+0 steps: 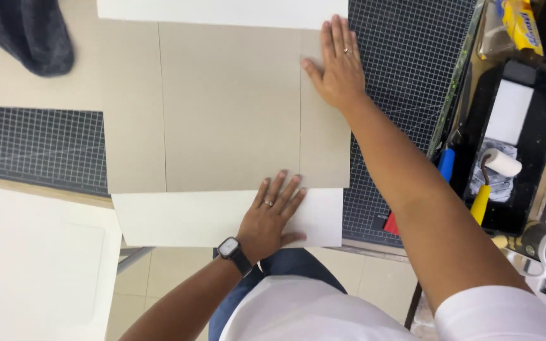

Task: The person smooths a white sheet onto a board using a red squeegee, then applies adhesive with a small roller to a beige board and presses a white sheet onto it. The person works on a cutting mat with various tools nearby.

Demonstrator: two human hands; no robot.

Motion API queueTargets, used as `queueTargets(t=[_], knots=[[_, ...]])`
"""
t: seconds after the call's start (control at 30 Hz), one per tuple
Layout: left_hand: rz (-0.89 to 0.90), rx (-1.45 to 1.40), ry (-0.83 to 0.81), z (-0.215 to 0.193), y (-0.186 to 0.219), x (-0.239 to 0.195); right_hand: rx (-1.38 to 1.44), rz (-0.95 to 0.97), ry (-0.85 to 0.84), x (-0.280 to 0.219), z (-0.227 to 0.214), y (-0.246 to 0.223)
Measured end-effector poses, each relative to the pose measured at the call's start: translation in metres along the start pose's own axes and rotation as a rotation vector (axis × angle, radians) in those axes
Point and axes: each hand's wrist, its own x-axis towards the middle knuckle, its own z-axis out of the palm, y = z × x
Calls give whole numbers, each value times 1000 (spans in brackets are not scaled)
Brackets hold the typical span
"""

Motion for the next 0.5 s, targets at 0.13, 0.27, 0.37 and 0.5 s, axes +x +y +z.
queueTargets(t=[0.13,0.27,0.37,0.5], knots=[[-52,159,-19,-1,9,-62,-10,-106,120,5,3,-4],[-188,184,111,20,-7,-121,-21,-155,100,1,-1,-25],[-187,218,202,28,-16,-134,67,-216,76,11,6,-21],[-138,130,405,17,-26,-133,249,-252,80,14,-13,-15]])
